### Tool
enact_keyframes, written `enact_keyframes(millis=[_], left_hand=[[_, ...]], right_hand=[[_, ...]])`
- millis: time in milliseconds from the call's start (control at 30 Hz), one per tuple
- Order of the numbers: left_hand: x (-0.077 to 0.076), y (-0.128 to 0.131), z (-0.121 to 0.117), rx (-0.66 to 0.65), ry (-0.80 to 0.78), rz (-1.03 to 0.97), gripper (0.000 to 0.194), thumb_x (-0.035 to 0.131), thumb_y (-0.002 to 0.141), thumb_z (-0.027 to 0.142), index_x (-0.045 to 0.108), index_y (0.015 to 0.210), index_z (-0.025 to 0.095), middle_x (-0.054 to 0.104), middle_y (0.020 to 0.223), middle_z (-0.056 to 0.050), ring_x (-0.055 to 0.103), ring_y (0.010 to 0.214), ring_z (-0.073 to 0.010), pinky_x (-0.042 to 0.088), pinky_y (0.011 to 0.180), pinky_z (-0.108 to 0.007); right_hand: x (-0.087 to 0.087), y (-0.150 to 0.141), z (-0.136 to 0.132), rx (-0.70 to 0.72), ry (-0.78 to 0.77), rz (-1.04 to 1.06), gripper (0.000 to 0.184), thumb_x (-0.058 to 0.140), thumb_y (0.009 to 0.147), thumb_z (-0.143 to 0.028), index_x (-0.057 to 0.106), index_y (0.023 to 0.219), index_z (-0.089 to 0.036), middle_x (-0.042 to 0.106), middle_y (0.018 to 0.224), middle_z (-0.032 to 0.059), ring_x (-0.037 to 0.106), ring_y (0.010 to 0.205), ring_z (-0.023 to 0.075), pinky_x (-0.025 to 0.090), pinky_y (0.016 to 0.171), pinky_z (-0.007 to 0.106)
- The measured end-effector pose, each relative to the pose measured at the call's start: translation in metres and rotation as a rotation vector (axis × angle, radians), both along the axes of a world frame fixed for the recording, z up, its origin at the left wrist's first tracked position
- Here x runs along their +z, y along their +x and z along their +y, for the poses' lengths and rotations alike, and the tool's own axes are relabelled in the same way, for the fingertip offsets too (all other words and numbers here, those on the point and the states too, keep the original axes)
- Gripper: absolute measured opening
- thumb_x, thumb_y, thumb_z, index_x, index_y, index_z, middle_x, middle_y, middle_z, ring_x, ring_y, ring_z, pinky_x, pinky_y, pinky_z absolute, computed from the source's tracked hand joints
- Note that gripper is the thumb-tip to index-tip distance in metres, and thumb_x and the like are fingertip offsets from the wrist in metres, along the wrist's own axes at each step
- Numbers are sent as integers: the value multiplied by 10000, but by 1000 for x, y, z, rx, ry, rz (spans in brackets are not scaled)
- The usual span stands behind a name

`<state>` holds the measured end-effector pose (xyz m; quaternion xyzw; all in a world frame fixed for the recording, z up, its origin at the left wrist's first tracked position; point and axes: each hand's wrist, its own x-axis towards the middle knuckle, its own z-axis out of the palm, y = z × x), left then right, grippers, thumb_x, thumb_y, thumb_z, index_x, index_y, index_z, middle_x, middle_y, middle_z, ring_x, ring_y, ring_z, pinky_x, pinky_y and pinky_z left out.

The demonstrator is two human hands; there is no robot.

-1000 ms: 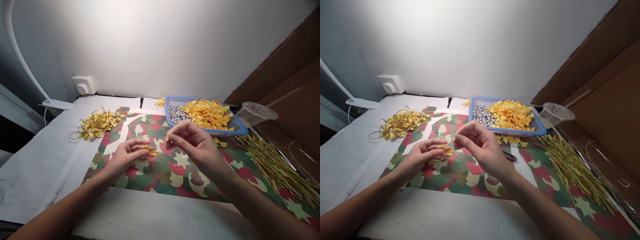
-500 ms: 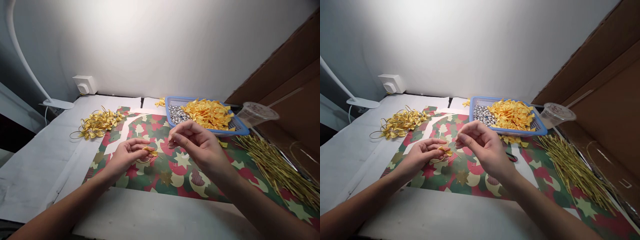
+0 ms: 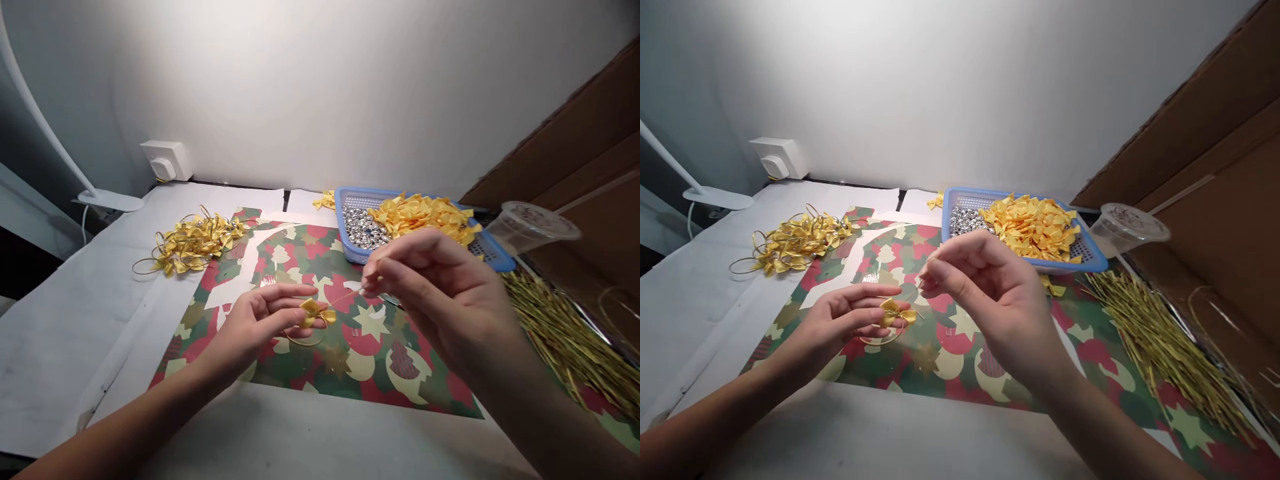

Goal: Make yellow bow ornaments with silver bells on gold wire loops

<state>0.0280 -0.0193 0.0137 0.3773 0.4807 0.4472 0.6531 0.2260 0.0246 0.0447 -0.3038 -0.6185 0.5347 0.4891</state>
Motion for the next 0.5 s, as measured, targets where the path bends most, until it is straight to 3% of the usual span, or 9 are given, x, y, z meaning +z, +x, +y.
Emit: enact_keyframes(millis=[267, 500], left_hand=[[6, 4, -9, -37, -30, -53, 190, 745, 749, 222, 752, 939, 214, 776, 936, -73, 737, 866, -255, 606, 627, -227], [5, 4, -5, -33, -63, -36, 218, 777, 706, 251, 747, 917, 211, 779, 916, -73, 737, 858, -277, 606, 620, -258]], right_hand=[[14, 7, -15, -212, 51, -101, 68, 674, 847, -331, 650, 785, -317, 642, 716, -11, 632, 658, 152, 569, 594, 239], [8, 4, -13, -211, 85, -182, 66, 671, 848, -332, 646, 790, -314, 650, 710, -1, 634, 617, 156, 538, 490, 230]])
